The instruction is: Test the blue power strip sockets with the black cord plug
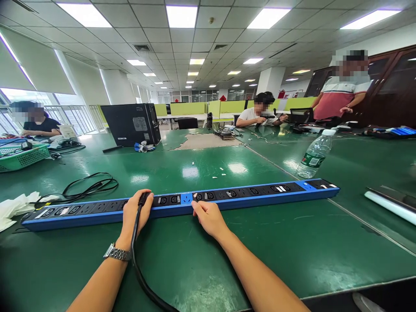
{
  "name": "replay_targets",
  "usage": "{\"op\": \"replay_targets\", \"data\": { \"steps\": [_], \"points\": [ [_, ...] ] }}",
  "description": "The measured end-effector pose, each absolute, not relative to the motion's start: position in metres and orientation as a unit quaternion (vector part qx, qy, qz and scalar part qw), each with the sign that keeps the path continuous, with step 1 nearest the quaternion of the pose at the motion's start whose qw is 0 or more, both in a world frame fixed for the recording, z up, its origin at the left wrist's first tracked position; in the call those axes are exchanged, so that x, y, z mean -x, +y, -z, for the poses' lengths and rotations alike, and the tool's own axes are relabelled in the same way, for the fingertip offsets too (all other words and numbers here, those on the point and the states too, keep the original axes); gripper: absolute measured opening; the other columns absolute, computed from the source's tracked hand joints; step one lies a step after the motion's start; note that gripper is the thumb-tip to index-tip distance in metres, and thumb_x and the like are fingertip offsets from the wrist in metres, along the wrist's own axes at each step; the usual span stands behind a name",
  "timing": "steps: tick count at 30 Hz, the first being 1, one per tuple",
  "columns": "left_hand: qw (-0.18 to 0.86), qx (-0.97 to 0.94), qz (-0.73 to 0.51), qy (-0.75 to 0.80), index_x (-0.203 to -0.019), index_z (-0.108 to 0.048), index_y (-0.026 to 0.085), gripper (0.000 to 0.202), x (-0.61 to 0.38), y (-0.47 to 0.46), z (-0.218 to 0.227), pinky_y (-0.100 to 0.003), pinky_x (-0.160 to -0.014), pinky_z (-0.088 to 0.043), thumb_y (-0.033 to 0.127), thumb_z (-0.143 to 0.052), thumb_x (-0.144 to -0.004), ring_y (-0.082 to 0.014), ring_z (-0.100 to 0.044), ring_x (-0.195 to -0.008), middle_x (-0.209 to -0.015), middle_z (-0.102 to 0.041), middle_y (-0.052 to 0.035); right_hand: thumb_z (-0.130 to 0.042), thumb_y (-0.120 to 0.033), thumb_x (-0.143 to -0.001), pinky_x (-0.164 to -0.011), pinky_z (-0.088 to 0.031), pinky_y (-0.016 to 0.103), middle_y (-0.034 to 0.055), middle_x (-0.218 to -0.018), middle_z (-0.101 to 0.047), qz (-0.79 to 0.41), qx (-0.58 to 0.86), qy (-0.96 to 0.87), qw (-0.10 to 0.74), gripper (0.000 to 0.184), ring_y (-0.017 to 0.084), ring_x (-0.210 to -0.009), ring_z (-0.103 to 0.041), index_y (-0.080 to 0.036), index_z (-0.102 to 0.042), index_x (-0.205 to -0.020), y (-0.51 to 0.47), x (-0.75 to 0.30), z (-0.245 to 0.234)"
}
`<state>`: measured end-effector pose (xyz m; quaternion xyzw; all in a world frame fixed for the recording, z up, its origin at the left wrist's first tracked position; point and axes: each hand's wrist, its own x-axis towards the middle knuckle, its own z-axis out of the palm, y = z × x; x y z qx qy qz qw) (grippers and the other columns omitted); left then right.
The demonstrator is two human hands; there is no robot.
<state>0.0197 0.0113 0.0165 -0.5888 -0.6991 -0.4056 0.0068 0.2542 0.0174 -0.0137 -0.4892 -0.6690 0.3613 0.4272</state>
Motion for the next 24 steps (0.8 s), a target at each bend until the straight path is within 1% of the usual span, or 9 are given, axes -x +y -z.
{"op": "replay_targets", "data": {
  "steps": [4, 6, 10, 13, 17, 21, 24],
  "points": [
    [0.018, 0.613, 0.385, -0.690, -0.105, -0.067, 0.023, 0.032, -0.0203, 0.0117, -0.0163, -0.034, -0.083, -0.048, 0.042, -0.049, -0.086, -0.0247, -0.067, -0.088, -0.092, -0.073, -0.0068, -0.043, -0.054, -0.088, -0.049, -0.035, 0.024, -0.0039, -0.042, -0.045, -0.360, 0.489, -0.671, 0.426, 0.048, 0.011, -0.043, -0.043, -0.020, -0.054, -0.056, 0.0169, -0.2541, 0.0141],
    [0.005, 0.610, 0.391, -0.689, -0.103, -0.068, 0.023, 0.031, -0.0194, 0.0124, -0.0156, -0.034, -0.083, -0.048, 0.042, -0.049, -0.086, -0.0243, -0.067, -0.087, -0.091, -0.073, -0.0059, -0.043, -0.054, -0.088, -0.049, -0.034, 0.024, -0.0040, -0.041, -0.044, -0.361, 0.490, -0.669, 0.426, 0.048, 0.011, -0.043, -0.043, -0.020, -0.054, -0.055, 0.0167, -0.2539, 0.0137],
    [-0.053, 0.564, 0.475, -0.673, -0.100, -0.066, 0.023, 0.032, -0.0154, 0.0139, -0.0122, -0.030, -0.078, -0.049, 0.045, -0.048, -0.087, -0.0206, -0.066, -0.082, -0.088, -0.072, -0.0034, -0.043, -0.054, -0.088, -0.050, -0.035, 0.024, -0.0040, -0.042, -0.044, -0.362, 0.491, -0.669, 0.424, 0.048, 0.011, -0.044, -0.043, -0.020, -0.054, -0.056, 0.0161, -0.2537, 0.0125],
    [-0.069, 0.544, 0.507, -0.665, -0.098, -0.066, 0.023, 0.030, -0.0136, 0.0147, -0.0096, -0.030, -0.079, -0.049, 0.045, -0.048, -0.087, -0.0199, -0.066, -0.085, -0.091, -0.072, -0.0025, -0.042, -0.053, -0.088, -0.051, -0.035, 0.024, -0.0039, -0.042, -0.045, -0.360, 0.490, -0.672, 0.423, 0.047, 0.012, -0.045, -0.044, -0.020, -0.054, -0.056, 0.0158, -0.2540, 0.0121],
    [-0.067, 0.552, 0.476, -0.681, -0.099, -0.067, 0.022, 0.031, -0.0146, 0.0152, -0.0106, -0.032, -0.081, -0.049, 0.043, -0.048, -0.086, -0.0219, -0.066, -0.087, -0.092, -0.073, -0.0042, -0.042, -0.053, -0.088, -0.051, -0.035, 0.024, -0.0037, -0.042, -0.045, -0.356, 0.484, -0.678, 0.423, 0.048, 0.011, -0.044, -0.044, -0.020, -0.053, -0.056, 0.0161, -0.2549, 0.0126],
    [-0.042, 0.587, 0.414, -0.694, -0.108, -0.065, 0.022, 0.035, -0.0173, 0.0139, -0.0164, -0.034, -0.083, -0.049, 0.043, -0.046, -0.088, -0.0233, -0.067, -0.090, -0.095, -0.073, -0.0059, -0.043, -0.052, -0.088, -0.050, -0.034, 0.024, -0.0043, -0.042, -0.044, -0.357, 0.486, -0.677, 0.422, 0.047, 0.011, -0.044, -0.043, -0.020, -0.053, -0.056, 0.0164, -0.2552, 0.0125],
    [-0.012, 0.633, 0.351, -0.689, -0.113, -0.063, 0.024, 0.033, -0.0186, 0.0120, -0.0182, -0.038, -0.089, -0.046, 0.039, -0.047, -0.089, -0.0246, -0.066, -0.097, -0.099, -0.072, -0.0062, -0.043, -0.051, -0.088, -0.049, -0.034, 0.023, -0.0045, -0.042, -0.045, -0.355, 0.488, -0.678, 0.419, 0.047, 0.011, -0.043, -0.043, -0.019, -0.054, -0.056, 0.0164, -0.2551, 0.0120]
  ]
}}
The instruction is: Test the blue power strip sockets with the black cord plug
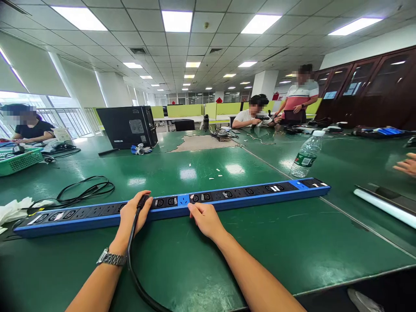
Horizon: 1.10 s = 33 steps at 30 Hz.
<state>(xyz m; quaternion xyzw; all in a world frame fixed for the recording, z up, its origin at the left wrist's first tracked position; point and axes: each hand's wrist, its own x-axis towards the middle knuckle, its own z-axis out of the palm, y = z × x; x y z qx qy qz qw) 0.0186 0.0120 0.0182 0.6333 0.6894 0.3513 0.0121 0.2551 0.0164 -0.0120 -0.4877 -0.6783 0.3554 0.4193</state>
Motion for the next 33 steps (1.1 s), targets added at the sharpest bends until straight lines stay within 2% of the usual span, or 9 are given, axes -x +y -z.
{"op": "replay_targets", "data": {
  "steps": [4, 9, 14, 18, 22, 24, 27, 33],
  "points": [
    [-0.016, -0.672, -0.322, 0.666, -0.113, -0.062, 0.026, 0.028, -0.018, 0.011, -0.014, -0.043, -0.097, -0.040, 0.037, -0.048, -0.091, -0.0249, -0.062, -0.107, -0.108, -0.071, -0.0053, -0.043, -0.050, -0.088, -0.050, -0.034, 0.023, -0.0045, -0.042, -0.045, -0.349, 0.489, -0.682, 0.418, 0.046, 0.011, -0.043, -0.043, -0.020, -0.054, -0.056, 0.016, -0.255, 0.012],
    [-0.004, -0.667, -0.328, 0.669, -0.122, -0.056, 0.024, 0.036, -0.019, 0.011, -0.013, -0.045, -0.100, -0.039, 0.033, -0.054, -0.087, -0.0256, -0.061, -0.111, -0.115, -0.069, -0.0068, -0.043, -0.051, -0.088, -0.050, -0.034, 0.024, -0.0047, -0.042, -0.044, -0.350, 0.490, -0.680, 0.418, 0.047, 0.011, -0.043, -0.042, -0.020, -0.054, -0.056, 0.015, -0.255, 0.013],
    [0.020, -0.665, -0.322, 0.673, -0.117, -0.060, 0.024, 0.040, -0.017, 0.012, -0.018, -0.044, -0.097, -0.042, 0.019, -0.057, -0.078, -0.0262, -0.065, -0.105, -0.110, -0.071, -0.0054, -0.044, -0.052, -0.087, -0.050, -0.034, 0.024, -0.0044, -0.042, -0.044, -0.347, 0.493, -0.664, 0.442, 0.047, 0.011, -0.044, -0.042, -0.019, -0.054, -0.055, 0.017, -0.257, 0.013],
    [0.054, -0.651, -0.373, 0.659, -0.112, -0.063, 0.023, 0.033, -0.012, 0.014, -0.018, -0.040, -0.091, -0.047, 0.025, -0.056, -0.080, -0.0247, -0.068, -0.094, -0.100, -0.074, -0.0041, -0.045, -0.052, -0.087, -0.049, -0.032, 0.024, -0.0043, -0.042, -0.042, -0.315, 0.500, -0.641, 0.490, 0.047, 0.011, -0.044, -0.041, -0.019, -0.054, -0.054, 0.019, -0.260, 0.013],
    [0.053, -0.620, -0.492, 0.609, -0.114, -0.061, 0.023, 0.033, -0.023, 0.013, -0.020, -0.037, -0.091, -0.048, 0.035, -0.053, -0.085, -0.0218, -0.067, -0.096, -0.108, -0.072, -0.0041, -0.045, -0.053, -0.087, -0.049, -0.031, 0.024, -0.0040, -0.043, -0.041, -0.287, 0.501, -0.629, 0.520, 0.049, 0.011, -0.045, -0.041, -0.019, -0.053, -0.053, 0.023, -0.262, 0.014],
    [0.047, -0.638, -0.505, 0.580, -0.115, -0.059, 0.023, 0.033, -0.040, 0.012, -0.023, -0.037, -0.091, -0.048, 0.037, -0.052, -0.086, -0.0211, -0.066, -0.096, -0.108, -0.071, -0.0047, -0.045, -0.053, -0.088, -0.049, -0.031, 0.024, -0.0040, -0.043, -0.041, -0.283, 0.501, -0.626, 0.526, 0.049, 0.011, -0.044, -0.040, -0.019, -0.054, -0.052, 0.024, -0.261, 0.014],
    [0.047, -0.701, -0.449, 0.552, -0.116, -0.060, 0.021, 0.031, -0.071, 0.015, -0.024, -0.039, -0.094, -0.045, 0.035, -0.050, -0.089, -0.0217, -0.066, -0.097, -0.105, -0.072, -0.0060, -0.045, -0.053, -0.088, -0.050, -0.031, 0.024, -0.0038, -0.043, -0.041, -0.275, 0.500, -0.626, 0.531, 0.050, 0.011, -0.045, -0.040, -0.019, -0.054, -0.052, 0.023, -0.261, 0.014],
    [0.063, -0.724, -0.358, 0.586, -0.120, -0.057, 0.020, 0.033, -0.107, 0.027, -0.018, -0.037, -0.088, -0.048, 0.035, -0.046, -0.093, -0.0229, -0.066, -0.096, -0.103, -0.071, -0.0083, -0.045, -0.053, -0.088, -0.049, -0.031, 0.024, -0.0041, -0.043, -0.041, -0.280, 0.492, -0.625, 0.537, 0.049, 0.010, -0.044, -0.039, -0.019, -0.053, -0.054, 0.024, -0.264, 0.012]
  ]
}}
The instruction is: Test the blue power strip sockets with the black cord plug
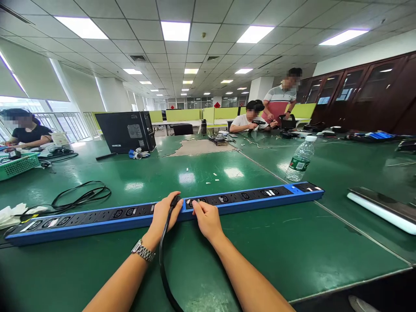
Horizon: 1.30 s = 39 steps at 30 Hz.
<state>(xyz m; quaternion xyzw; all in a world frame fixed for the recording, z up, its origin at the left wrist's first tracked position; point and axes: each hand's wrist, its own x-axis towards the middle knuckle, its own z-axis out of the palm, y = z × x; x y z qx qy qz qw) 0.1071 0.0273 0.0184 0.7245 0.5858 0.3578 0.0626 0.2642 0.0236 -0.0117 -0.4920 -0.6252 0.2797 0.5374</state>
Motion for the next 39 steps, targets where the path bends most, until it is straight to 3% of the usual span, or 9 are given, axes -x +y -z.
{"op": "replay_targets", "data": {
  "steps": [5, 9, 13, 16, 22, 28, 34, 39],
  "points": [
    [0.024, -0.733, -0.289, 0.615, -0.114, -0.059, 0.019, 0.028, -0.114, 0.022, -0.025, -0.041, -0.092, -0.044, 0.031, -0.048, -0.091, -0.0247, -0.063, -0.101, -0.104, -0.071, -0.0089, -0.045, -0.054, -0.088, -0.048, -0.031, 0.023, -0.0044, -0.043, -0.041, -0.282, 0.482, -0.635, 0.534, 0.049, 0.010, -0.044, -0.039, -0.018, -0.054, -0.054, 0.022, -0.260, 0.010],
    [-0.014, -0.765, -0.255, 0.591, -0.124, -0.053, 0.017, 0.034, -0.118, 0.016, -0.025, -0.045, -0.100, -0.039, 0.022, -0.045, -0.091, -0.0256, -0.057, -0.115, -0.119, -0.066, -0.0116, -0.045, -0.054, -0.087, -0.048, -0.030, 0.024, -0.0041, -0.043, -0.041, -0.274, 0.479, -0.640, 0.534, 0.050, 0.010, -0.045, -0.039, -0.018, -0.052, -0.053, 0.018, -0.255, 0.007],
    [-0.015, -0.777, -0.300, 0.553, -0.137, -0.043, 0.018, 0.047, -0.112, 0.015, -0.009, -0.048, -0.105, -0.035, 0.021, -0.047, -0.090, -0.0262, -0.054, -0.120, -0.126, -0.063, -0.0122, -0.045, -0.054, -0.088, -0.048, -0.031, 0.024, -0.0037, -0.043, -0.042, -0.281, 0.487, -0.638, 0.525, 0.050, 0.010, -0.044, -0.040, -0.019, -0.053, -0.053, 0.017, -0.251, 0.007],
    [-0.013, -0.772, -0.350, 0.530, -0.135, -0.046, 0.018, 0.046, -0.105, 0.017, 0.002, -0.047, -0.106, -0.035, 0.014, -0.043, -0.090, -0.0234, -0.055, -0.117, -0.123, -0.064, -0.0103, -0.045, -0.057, -0.087, -0.047, -0.031, 0.024, -0.0034, -0.043, -0.043, -0.299, 0.486, -0.639, 0.515, 0.051, 0.011, -0.043, -0.041, -0.019, -0.053, -0.054, 0.017, -0.250, 0.009],
    [0.017, -0.742, -0.435, 0.510, -0.127, -0.056, 0.019, 0.043, -0.102, 0.021, 0.006, -0.043, -0.100, -0.044, 0.009, -0.042, -0.087, -0.0212, -0.060, -0.109, -0.117, -0.067, -0.0091, -0.049, -0.066, -0.081, -0.043, -0.031, 0.023, -0.0042, -0.041, -0.045, -0.394, 0.452, -0.624, 0.501, 0.053, 0.009, -0.039, -0.039, -0.018, -0.056, -0.059, 0.016, -0.246, 0.011],
    [0.029, -0.719, -0.472, 0.509, -0.123, -0.058, 0.020, 0.040, -0.104, 0.014, 0.007, -0.043, -0.098, -0.046, 0.015, -0.057, -0.084, -0.0235, -0.060, -0.108, -0.113, -0.068, -0.0089, -0.051, -0.077, -0.070, -0.034, -0.025, 0.021, -0.0029, -0.040, -0.049, -0.562, 0.410, -0.537, 0.477, 0.062, 0.008, -0.031, -0.037, -0.017, -0.058, -0.063, 0.012, -0.240, 0.003],
    [0.035, -0.736, -0.487, 0.469, -0.125, -0.056, 0.023, 0.042, -0.108, 0.008, 0.004, -0.043, -0.097, -0.047, 0.018, -0.060, -0.084, -0.0226, -0.059, -0.108, -0.114, -0.068, -0.0073, -0.064, -0.055, -0.070, -0.036, -0.025, 0.020, -0.0037, -0.041, -0.048, -0.671, 0.360, -0.430, 0.485, 0.042, 0.006, -0.032, -0.035, -0.015, -0.058, -0.061, 0.009, -0.248, -0.010],
    [0.028, -0.724, -0.503, 0.471, -0.124, -0.055, 0.021, 0.037, -0.109, 0.006, 0.001, -0.045, -0.099, -0.045, 0.021, -0.057, -0.087, -0.0233, -0.058, -0.110, -0.111, -0.068, -0.0079, -0.057, -0.054, -0.074, -0.036, -0.022, 0.020, -0.0081, -0.039, -0.032, -0.657, 0.340, -0.322, 0.591, 0.039, 0.005, -0.032, -0.025, -0.020, -0.048, -0.056, 0.021, -0.281, -0.020]
  ]
}}
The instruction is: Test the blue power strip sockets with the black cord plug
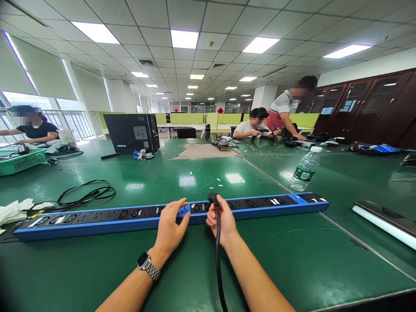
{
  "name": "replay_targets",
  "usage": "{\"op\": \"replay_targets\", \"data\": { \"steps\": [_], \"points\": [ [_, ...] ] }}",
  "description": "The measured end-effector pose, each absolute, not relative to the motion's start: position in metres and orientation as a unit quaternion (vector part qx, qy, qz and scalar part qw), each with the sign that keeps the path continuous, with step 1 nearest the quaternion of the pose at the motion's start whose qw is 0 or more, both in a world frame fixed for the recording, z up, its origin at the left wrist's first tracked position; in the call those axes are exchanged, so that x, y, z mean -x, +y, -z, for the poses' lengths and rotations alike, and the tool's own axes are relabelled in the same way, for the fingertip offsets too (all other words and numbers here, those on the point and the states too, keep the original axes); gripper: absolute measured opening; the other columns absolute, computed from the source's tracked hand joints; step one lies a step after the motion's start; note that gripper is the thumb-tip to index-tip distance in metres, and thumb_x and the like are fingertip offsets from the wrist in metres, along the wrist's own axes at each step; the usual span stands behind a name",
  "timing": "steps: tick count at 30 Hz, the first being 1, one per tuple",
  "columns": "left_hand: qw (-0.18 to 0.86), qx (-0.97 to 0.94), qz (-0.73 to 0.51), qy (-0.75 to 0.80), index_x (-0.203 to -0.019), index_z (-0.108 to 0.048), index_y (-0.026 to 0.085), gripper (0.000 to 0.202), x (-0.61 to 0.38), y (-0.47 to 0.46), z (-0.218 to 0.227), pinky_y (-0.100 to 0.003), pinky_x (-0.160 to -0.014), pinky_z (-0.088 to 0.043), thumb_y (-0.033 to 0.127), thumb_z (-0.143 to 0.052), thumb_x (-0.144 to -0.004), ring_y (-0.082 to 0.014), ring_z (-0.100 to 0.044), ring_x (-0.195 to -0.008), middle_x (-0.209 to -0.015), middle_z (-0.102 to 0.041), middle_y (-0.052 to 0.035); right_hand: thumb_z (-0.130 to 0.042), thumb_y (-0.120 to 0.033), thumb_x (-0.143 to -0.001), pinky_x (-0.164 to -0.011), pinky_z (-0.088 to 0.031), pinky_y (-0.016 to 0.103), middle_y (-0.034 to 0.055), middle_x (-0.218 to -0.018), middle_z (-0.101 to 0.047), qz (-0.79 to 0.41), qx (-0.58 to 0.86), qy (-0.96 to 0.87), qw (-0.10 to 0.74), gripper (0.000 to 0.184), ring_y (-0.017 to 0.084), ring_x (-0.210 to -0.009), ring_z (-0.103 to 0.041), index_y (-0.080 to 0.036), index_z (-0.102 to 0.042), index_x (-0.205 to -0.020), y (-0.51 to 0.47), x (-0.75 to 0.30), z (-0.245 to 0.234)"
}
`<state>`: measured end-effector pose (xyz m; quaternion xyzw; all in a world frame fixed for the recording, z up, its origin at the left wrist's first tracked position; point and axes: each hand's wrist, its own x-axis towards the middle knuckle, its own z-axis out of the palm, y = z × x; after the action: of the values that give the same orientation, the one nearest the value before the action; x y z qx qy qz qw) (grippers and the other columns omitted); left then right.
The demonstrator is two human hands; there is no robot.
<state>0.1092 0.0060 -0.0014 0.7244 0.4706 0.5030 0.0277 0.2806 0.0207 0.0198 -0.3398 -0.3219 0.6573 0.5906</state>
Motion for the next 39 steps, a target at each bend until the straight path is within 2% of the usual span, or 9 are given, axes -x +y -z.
{"op": "replay_targets", "data": {
  "steps": [3, 8, 16, 21, 24, 29, 33, 35, 39],
  "points": [
    [0.024, -0.714, -0.509, 0.480, -0.121, -0.057, 0.021, 0.034, -0.109, 0.006, 0.001, -0.044, -0.096, -0.046, 0.021, -0.055, -0.087, -0.0229, -0.059, -0.106, -0.107, -0.069, -0.0070, -0.055, -0.050, -0.076, -0.035, -0.023, 0.021, -0.0081, -0.039, -0.029, -0.623, 0.364, -0.315, 0.616, 0.039, 0.006, -0.033, -0.022, -0.022, -0.041, -0.053, 0.028, -0.306, -0.019],
    [0.020, -0.715, -0.504, 0.483, -0.114, -0.061, 0.021, 0.028, -0.108, 0.007, 0.002, -0.043, -0.094, -0.046, 0.019, -0.054, -0.088, -0.0221, -0.059, -0.102, -0.104, -0.070, -0.0059, -0.051, -0.045, -0.079, -0.033, -0.022, 0.020, -0.0094, -0.036, -0.025, -0.627, 0.428, -0.297, 0.579, 0.039, 0.006, -0.030, -0.019, -0.023, -0.036, -0.050, 0.033, -0.321, -0.015],
    [0.037, -0.722, -0.494, 0.483, -0.106, -0.065, 0.022, 0.023, -0.109, 0.005, 0.001, -0.041, -0.091, -0.047, 0.016, -0.055, -0.086, -0.0215, -0.060, -0.099, -0.102, -0.071, -0.0051, -0.056, -0.041, -0.082, -0.032, -0.026, 0.017, -0.0090, -0.033, -0.030, -0.596, 0.542, -0.274, 0.525, 0.045, 0.003, -0.027, -0.024, -0.019, -0.041, -0.047, 0.030, -0.318, -0.024],
    [0.040, -0.722, -0.489, 0.488, -0.106, -0.065, 0.022, 0.024, -0.110, 0.003, 0.001, -0.043, -0.092, -0.046, 0.017, -0.055, -0.085, -0.0226, -0.061, -0.100, -0.102, -0.071, -0.0056, -0.061, -0.043, -0.078, -0.031, -0.032, 0.019, -0.0059, -0.035, -0.041, -0.550, 0.597, -0.301, 0.500, 0.037, 0.005, -0.027, -0.032, -0.018, -0.051, -0.053, 0.029, -0.320, -0.019],
    [0.042, -0.719, -0.491, 0.490, -0.108, -0.064, 0.022, 0.025, -0.110, 0.004, 0.002, -0.042, -0.092, -0.047, 0.018, -0.055, -0.085, -0.0223, -0.061, -0.099, -0.102, -0.071, -0.0056, -0.064, -0.042, -0.074, -0.031, -0.031, 0.020, -0.0033, -0.037, -0.047, -0.505, 0.576, -0.337, 0.547, 0.031, 0.007, -0.029, -0.036, -0.016, -0.057, -0.059, 0.030, -0.317, -0.014],
    [0.042, -0.720, -0.487, 0.492, -0.121, -0.057, 0.022, 0.035, -0.109, 0.005, 0.003, -0.043, -0.094, -0.045, 0.021, -0.056, -0.086, -0.0223, -0.060, -0.101, -0.103, -0.069, -0.0056, -0.062, -0.046, -0.075, -0.034, -0.031, 0.021, -0.0051, -0.036, -0.042, -0.494, 0.444, -0.375, 0.647, 0.036, 0.005, -0.030, -0.032, -0.018, -0.054, -0.054, 0.027, -0.307, -0.011],
    [0.025, -0.758, -0.463, 0.460, -0.136, -0.047, 0.024, 0.053, -0.110, 0.001, -0.001, -0.043, -0.097, -0.043, 0.023, -0.057, -0.084, -0.0225, -0.058, -0.105, -0.111, -0.067, -0.0061, -0.061, -0.058, -0.074, -0.032, -0.025, 0.021, -0.0026, -0.037, -0.044, -0.513, 0.424, -0.493, 0.561, 0.046, 0.008, -0.032, -0.038, -0.018, -0.055, -0.054, 0.017, -0.283, -0.009],
    [0.013, -0.780, -0.442, 0.442, -0.135, -0.049, 0.027, 0.054, -0.110, -0.001, -0.005, -0.042, -0.097, -0.042, 0.019, -0.058, -0.082, -0.0223, -0.058, -0.106, -0.110, -0.067, -0.0050, -0.060, -0.064, -0.073, -0.033, -0.024, 0.022, -0.0032, -0.039, -0.043, -0.528, 0.405, -0.551, 0.503, 0.050, 0.008, -0.032, -0.036, -0.018, -0.054, -0.054, 0.012, -0.270, -0.007],
    [0.004, -0.787, -0.423, 0.449, -0.124, -0.059, 0.026, 0.047, -0.109, -0.003, -0.009, -0.042, -0.093, -0.042, 0.016, -0.059, -0.078, -0.0222, -0.058, -0.099, -0.103, -0.069, -0.0039, -0.054, -0.072, -0.074, -0.037, -0.024, 0.023, -0.0044, -0.041, -0.038, -0.487, 0.378, -0.611, 0.496, 0.057, 0.008, -0.037, -0.031, -0.019, -0.050, -0.052, 0.006, -0.255, -0.005]
  ]
}}
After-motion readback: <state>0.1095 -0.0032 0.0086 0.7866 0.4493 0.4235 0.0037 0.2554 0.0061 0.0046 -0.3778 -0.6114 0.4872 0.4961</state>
